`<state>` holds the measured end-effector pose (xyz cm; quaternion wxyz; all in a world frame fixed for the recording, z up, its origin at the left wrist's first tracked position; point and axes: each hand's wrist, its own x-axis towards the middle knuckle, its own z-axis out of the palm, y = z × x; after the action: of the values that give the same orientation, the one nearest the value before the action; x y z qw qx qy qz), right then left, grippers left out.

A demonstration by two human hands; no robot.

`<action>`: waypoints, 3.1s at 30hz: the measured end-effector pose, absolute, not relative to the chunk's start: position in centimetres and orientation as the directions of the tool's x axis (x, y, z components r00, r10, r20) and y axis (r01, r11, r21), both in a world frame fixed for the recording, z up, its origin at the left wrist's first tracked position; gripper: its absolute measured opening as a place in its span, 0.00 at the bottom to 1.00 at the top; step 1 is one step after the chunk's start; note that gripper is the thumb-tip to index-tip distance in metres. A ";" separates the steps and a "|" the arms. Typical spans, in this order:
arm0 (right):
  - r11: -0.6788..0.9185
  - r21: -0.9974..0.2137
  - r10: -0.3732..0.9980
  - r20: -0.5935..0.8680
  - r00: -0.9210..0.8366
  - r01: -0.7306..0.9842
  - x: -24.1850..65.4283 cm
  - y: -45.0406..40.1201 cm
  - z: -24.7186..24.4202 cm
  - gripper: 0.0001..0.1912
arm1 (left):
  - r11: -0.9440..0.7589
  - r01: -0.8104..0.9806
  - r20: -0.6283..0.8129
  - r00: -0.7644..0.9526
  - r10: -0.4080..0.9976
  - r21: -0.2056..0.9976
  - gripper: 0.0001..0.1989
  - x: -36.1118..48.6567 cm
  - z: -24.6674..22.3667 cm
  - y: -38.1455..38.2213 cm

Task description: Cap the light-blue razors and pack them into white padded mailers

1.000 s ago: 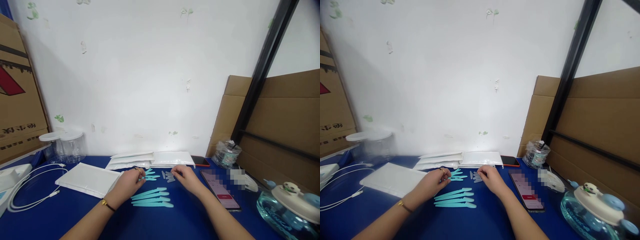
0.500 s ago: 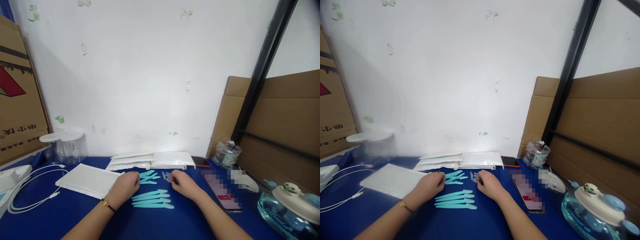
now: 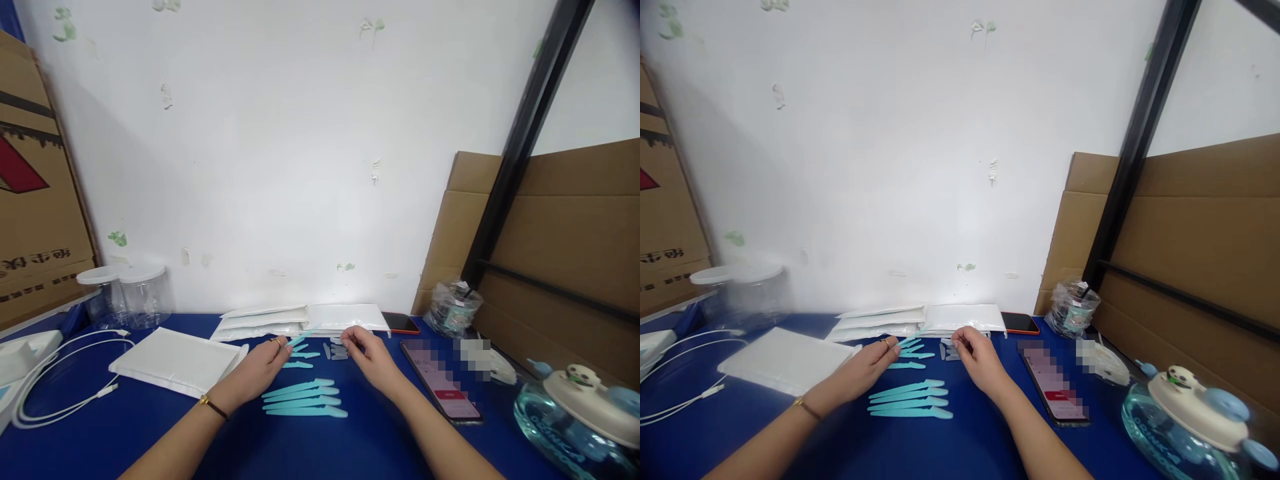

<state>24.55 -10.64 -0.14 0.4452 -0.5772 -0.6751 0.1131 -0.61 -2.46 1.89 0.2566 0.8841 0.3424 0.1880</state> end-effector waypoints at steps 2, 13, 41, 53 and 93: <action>0.319 -0.669 0.859 0.504 0.093 0.671 24.5 -10.8 0.0 0.08 | -0.653 0.472 0.156 0.728 0.667 0.592 0.20 -0.7 2.1 -2.4; 0.373 -0.652 0.831 0.552 0.075 0.660 23.7 -11.4 0.9 0.09 | -0.659 0.529 0.101 0.735 0.671 0.535 0.24 -0.6 2.6 -2.6; 0.187 -0.165 0.944 0.302 -0.131 0.968 24.8 -9.9 -1.9 0.08 | -0.798 0.601 0.162 0.784 0.599 0.041 0.07 -1.1 -0.2 -0.4; 0.312 -0.620 0.911 0.411 -0.041 0.720 24.1 -10.6 -0.8 0.06 | -0.729 0.541 0.191 0.732 0.653 0.419 0.17 -0.6 1.6 -2.4; 0.129 -0.019 0.908 0.404 -0.110 0.992 22.3 -8.5 -2.7 0.07 | -0.777 0.628 0.171 0.761 0.626 0.047 0.08 -0.1 0.2 -1.0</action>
<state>22.27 -8.54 -2.72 0.1611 -0.6473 -0.7337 -0.1292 -0.09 -0.99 0.18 -0.0068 0.9383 0.3342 0.0889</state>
